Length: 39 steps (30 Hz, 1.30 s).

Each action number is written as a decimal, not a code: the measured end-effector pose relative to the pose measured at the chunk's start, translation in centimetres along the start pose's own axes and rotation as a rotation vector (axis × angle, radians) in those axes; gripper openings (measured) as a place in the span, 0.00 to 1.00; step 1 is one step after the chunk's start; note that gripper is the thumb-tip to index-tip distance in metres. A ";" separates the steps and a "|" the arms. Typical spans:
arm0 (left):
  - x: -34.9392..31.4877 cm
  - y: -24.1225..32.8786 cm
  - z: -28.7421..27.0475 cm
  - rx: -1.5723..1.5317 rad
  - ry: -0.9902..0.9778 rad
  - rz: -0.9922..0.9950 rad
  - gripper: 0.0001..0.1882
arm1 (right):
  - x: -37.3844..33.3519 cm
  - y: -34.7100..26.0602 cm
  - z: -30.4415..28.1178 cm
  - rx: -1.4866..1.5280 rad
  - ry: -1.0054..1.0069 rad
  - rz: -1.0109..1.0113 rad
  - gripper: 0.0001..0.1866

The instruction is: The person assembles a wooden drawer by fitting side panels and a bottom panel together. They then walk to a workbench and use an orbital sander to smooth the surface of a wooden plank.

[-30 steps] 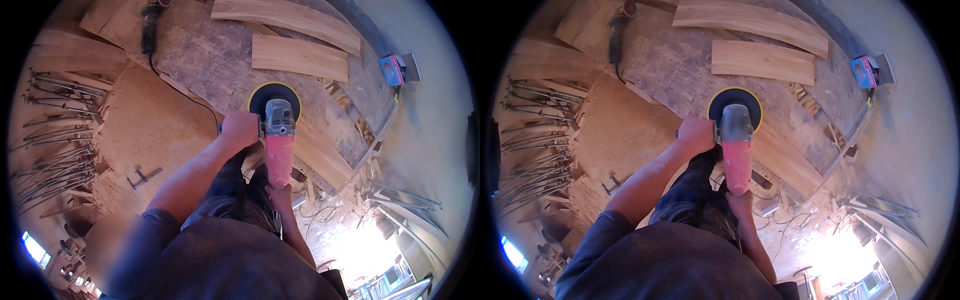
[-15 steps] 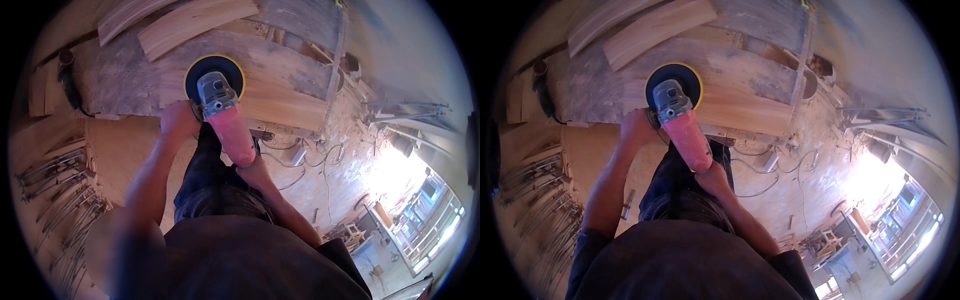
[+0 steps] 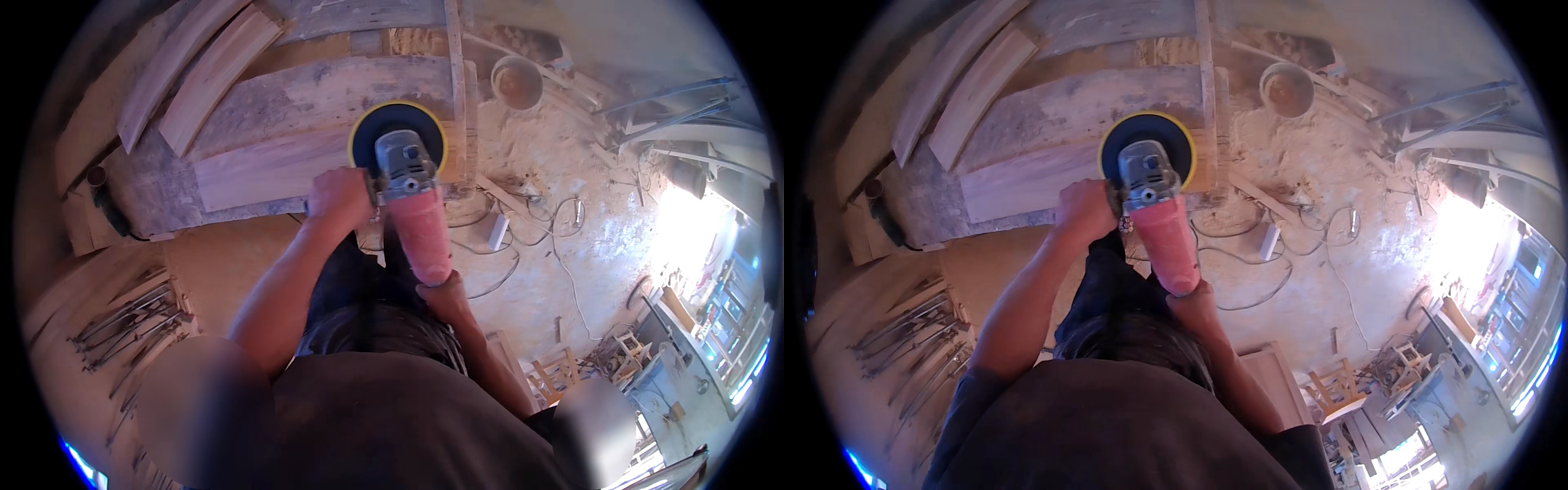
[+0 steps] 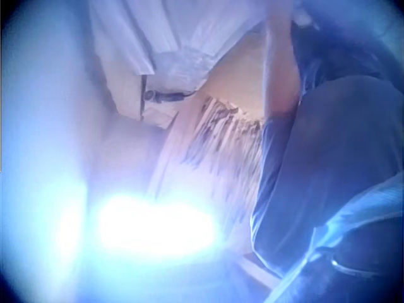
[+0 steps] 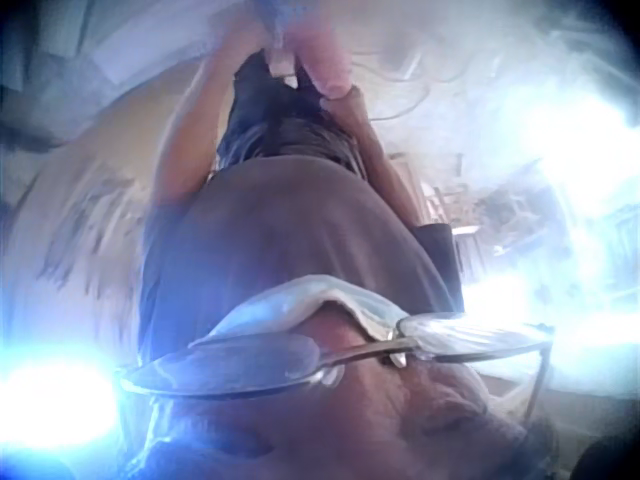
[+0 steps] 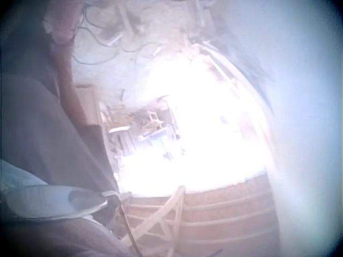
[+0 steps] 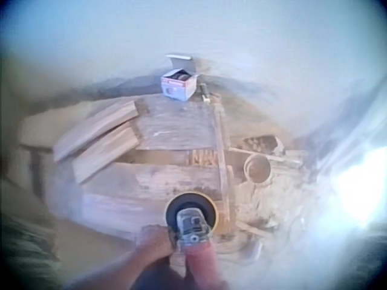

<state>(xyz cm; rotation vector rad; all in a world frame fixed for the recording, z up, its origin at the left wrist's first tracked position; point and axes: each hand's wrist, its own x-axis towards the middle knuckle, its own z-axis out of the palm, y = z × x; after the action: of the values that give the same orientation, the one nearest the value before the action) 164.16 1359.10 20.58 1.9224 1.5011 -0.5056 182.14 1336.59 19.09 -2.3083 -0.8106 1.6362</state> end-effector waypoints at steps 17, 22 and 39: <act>0.5 3.7 1.4 -0.041 0.018 -0.122 0.13 | 2.0 1.1 -4.5 -0.021 -0.044 -0.091 0.21; 3.6 6.6 0.8 0.023 0.066 0.036 0.11 | 1.7 1.4 -5.4 0.048 -0.027 0.042 0.19; -5.8 -4.5 5.2 -0.062 0.116 -0.311 0.14 | -0.1 -1.3 -1.3 -0.284 -0.246 -0.086 0.19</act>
<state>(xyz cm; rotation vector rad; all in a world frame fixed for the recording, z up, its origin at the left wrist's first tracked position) 158.64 1352.04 19.51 1.7038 1.8823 -0.4818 182.86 1337.82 20.23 -2.2332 -1.2516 1.8982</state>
